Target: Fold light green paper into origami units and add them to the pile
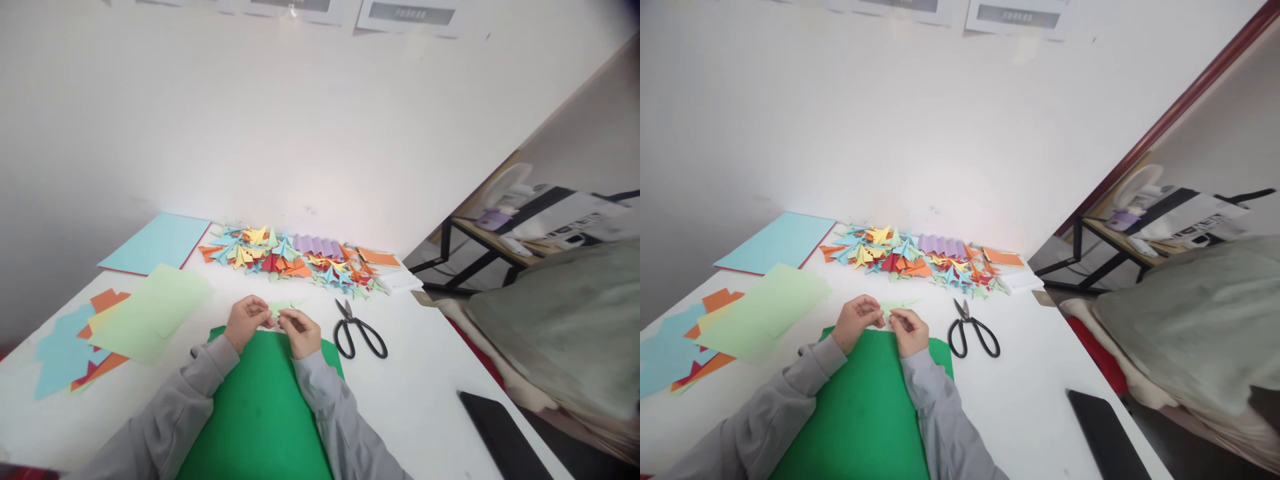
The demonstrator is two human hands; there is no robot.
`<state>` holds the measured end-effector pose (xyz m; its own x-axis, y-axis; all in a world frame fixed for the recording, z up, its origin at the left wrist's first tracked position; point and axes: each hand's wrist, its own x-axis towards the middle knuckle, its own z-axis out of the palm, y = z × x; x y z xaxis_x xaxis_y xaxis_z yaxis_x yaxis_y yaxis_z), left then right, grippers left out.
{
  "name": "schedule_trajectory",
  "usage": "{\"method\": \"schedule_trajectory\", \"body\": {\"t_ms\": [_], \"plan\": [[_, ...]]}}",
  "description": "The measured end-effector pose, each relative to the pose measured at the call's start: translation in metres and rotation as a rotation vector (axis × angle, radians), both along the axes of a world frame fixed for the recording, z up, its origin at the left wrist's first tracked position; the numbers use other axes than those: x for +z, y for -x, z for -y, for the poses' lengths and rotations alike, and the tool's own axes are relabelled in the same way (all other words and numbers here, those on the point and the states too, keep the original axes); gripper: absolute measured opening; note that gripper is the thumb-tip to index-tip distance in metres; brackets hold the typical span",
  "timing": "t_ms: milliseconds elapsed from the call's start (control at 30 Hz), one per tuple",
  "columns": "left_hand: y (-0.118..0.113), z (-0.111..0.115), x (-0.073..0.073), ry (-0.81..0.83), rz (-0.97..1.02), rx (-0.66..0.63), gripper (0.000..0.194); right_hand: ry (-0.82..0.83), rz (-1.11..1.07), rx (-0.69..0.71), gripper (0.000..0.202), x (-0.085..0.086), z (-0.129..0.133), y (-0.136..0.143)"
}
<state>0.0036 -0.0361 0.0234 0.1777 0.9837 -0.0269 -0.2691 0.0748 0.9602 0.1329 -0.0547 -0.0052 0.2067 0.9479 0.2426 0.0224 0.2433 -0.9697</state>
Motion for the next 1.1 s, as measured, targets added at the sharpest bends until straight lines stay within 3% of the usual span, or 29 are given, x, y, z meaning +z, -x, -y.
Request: {"method": "schedule_trajectory", "body": {"t_ms": [100,233,333,500,900,1100], "plan": [[0.0014,-0.0012,-0.0013,0.015,0.024,0.02,0.028,-0.003,-0.059,-0.025,0.009,0.0024,0.0,-0.0021],[0.0012,-0.0014,-0.0028,0.02,0.055,0.015,0.028,0.123,-0.183,0.045,0.018,0.0037,-0.0015,-0.0029],[-0.0001,0.0002,-0.0007,0.025,0.038,-0.015,0.028,0.152,-0.134,0.116,0.02,0.0027,-0.0026,-0.0019],[-0.0012,0.0025,0.0033,0.014,0.001,-0.034,0.03,0.109,-0.046,0.044,0.022,-0.0032,-0.0042,-0.0003],[0.0006,0.0003,-0.0023,0.01,0.002,-0.096,0.026,0.181,-0.165,0.148,0.023,-0.0024,-0.0052,-0.0027],[0.0005,0.0015,-0.0008,0.075,0.049,-0.102,0.025,0.191,-0.174,0.13,0.023,-0.0017,-0.0057,-0.003]]}}
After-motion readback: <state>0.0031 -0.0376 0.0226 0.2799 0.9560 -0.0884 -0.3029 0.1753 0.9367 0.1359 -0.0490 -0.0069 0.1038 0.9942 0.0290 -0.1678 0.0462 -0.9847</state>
